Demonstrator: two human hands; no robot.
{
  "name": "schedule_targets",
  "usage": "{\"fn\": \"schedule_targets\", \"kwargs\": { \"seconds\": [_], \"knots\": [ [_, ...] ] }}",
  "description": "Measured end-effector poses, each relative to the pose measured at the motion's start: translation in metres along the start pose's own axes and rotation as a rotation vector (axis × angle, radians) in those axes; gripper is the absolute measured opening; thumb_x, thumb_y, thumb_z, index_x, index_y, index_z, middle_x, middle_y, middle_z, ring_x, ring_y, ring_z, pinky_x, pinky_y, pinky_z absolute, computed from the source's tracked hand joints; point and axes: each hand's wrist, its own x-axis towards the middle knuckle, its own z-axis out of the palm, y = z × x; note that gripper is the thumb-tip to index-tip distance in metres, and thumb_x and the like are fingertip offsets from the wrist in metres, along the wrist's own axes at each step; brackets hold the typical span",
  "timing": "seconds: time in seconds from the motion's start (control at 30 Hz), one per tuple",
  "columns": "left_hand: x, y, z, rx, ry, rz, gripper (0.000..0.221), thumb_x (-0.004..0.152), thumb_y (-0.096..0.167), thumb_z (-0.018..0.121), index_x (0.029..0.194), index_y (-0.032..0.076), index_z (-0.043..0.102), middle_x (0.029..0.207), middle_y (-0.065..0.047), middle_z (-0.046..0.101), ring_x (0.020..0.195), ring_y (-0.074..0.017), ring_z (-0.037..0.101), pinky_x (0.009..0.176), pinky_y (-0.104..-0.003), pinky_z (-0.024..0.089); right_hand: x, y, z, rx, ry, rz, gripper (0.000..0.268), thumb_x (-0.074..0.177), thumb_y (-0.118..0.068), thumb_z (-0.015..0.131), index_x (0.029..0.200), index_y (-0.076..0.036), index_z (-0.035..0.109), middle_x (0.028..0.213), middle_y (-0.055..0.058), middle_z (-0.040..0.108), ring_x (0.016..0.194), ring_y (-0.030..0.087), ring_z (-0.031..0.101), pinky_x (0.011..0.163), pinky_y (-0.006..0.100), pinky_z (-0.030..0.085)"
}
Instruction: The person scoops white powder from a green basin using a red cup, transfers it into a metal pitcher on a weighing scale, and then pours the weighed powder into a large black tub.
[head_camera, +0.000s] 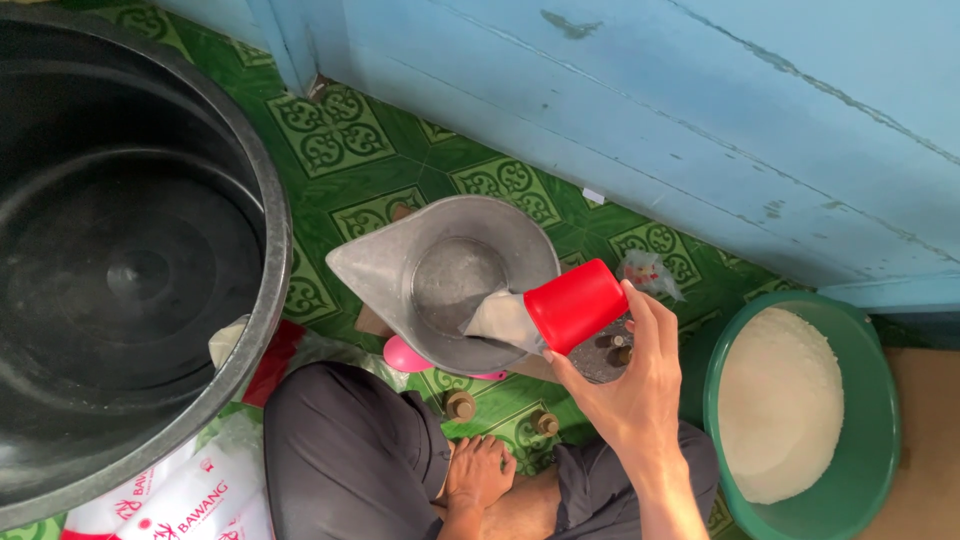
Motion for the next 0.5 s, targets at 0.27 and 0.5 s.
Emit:
{"fn": "schedule_targets", "kwargs": {
  "seconds": [0.27, 0.5],
  "knots": [
    [-0.0003, -0.0002, 0.0014, 0.004, 0.002, -0.001, 0.019, 0.08, 0.026, 0.057, 0.07, 0.011, 0.065, 0.077, -0.005, 0.065, 0.071, -0.0246, 0.058, 0.073, -0.035, 0.044, -0.0007, 0.002, 0.0007, 0.002, 0.0, -0.007, 0.093, 0.056, -0.015, 0.088, 0.136, 0.001, 0.045, 0.128, 0.018, 0.051, 0.106, 0.028, 0.057, 0.088, 0.036, 0.051],
    [0.0014, 0.0014, -0.0025, 0.018, 0.025, 0.008, 0.017, 0.079, 0.025, 0.057, 0.07, 0.012, 0.065, 0.076, -0.005, 0.065, 0.069, -0.0243, 0.058, 0.07, -0.035, 0.044, 0.0044, 0.0045, -0.0042, 0.16, -0.042, 0.138, 0.082, 0.057, -0.013, 0.085, 0.13, 0.001, 0.051, 0.12, 0.013, 0.056, 0.098, 0.023, 0.062, 0.085, 0.032, 0.053]
  ]
}}
